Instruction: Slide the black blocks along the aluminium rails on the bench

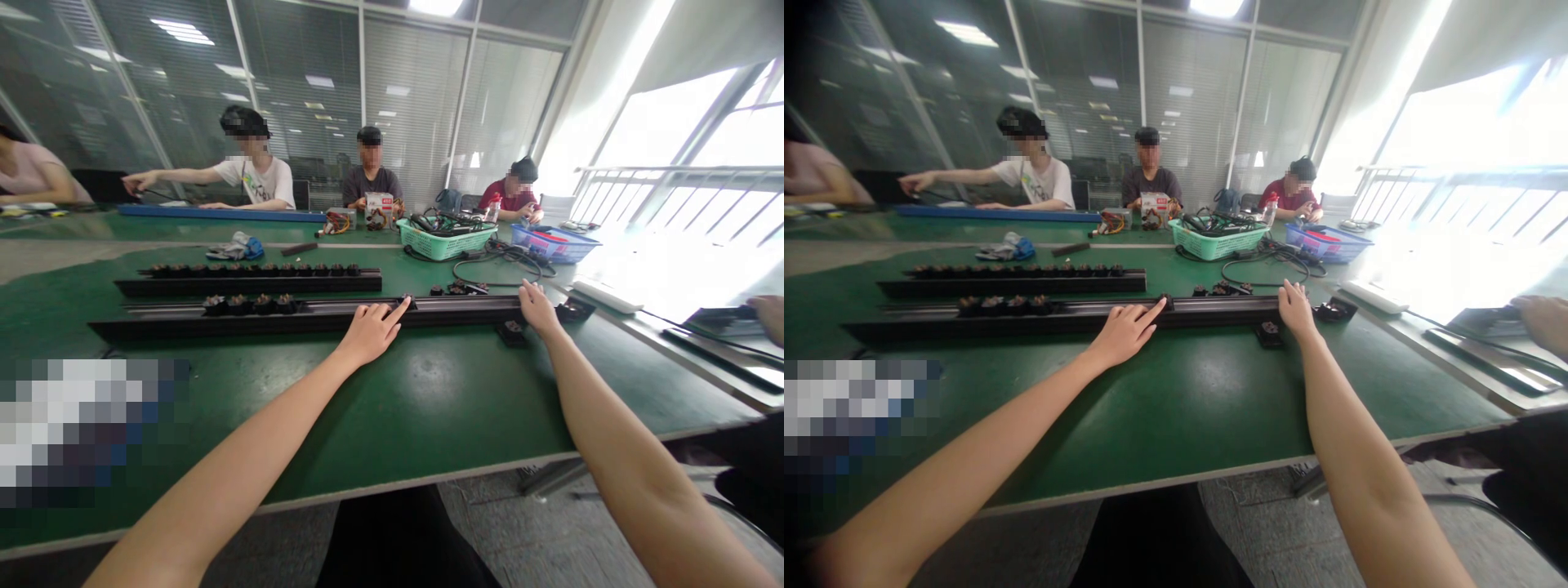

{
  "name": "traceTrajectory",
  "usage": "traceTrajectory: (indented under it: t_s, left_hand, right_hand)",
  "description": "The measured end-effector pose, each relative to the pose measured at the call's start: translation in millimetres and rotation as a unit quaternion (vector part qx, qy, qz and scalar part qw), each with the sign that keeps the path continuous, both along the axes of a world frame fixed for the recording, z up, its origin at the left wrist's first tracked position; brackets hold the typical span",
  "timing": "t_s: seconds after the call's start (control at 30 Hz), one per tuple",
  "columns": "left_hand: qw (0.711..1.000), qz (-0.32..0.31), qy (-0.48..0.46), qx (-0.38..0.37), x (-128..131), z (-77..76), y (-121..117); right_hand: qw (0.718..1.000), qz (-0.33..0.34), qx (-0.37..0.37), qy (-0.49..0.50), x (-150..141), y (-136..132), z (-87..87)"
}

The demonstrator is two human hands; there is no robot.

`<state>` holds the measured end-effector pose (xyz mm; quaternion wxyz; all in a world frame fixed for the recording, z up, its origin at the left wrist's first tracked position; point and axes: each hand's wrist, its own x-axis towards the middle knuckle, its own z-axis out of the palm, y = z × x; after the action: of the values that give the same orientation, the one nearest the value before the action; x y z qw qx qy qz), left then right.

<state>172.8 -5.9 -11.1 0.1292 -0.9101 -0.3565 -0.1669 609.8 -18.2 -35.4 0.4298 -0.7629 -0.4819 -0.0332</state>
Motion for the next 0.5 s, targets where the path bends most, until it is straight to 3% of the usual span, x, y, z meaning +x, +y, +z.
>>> traceTrajectory:
  t_s: [0.17,0.23,0.4,0.5]
  left_hand:
    - [1.0,0.0,0.002,-0.002,0,0.6,0]
    - [1.0,-0.001,0.001,-0.001,0,0.5,0]
    - [1.0,0.0,0.001,0.0,0,0.7,-1]
    - [1.0,0.002,0.006,0.002,1,1.1,-1]
  right_hand:
    - [0.994,0.001,0.066,-0.089,-7,-7,14.4]
    - [0.992,-0.043,0.077,-0.091,-7,-12,24.3]
    - [0.968,-0.239,0.079,0.004,6,-25,39.5]
    - [0.976,-0.216,0.036,0.006,15,-29,34.8]
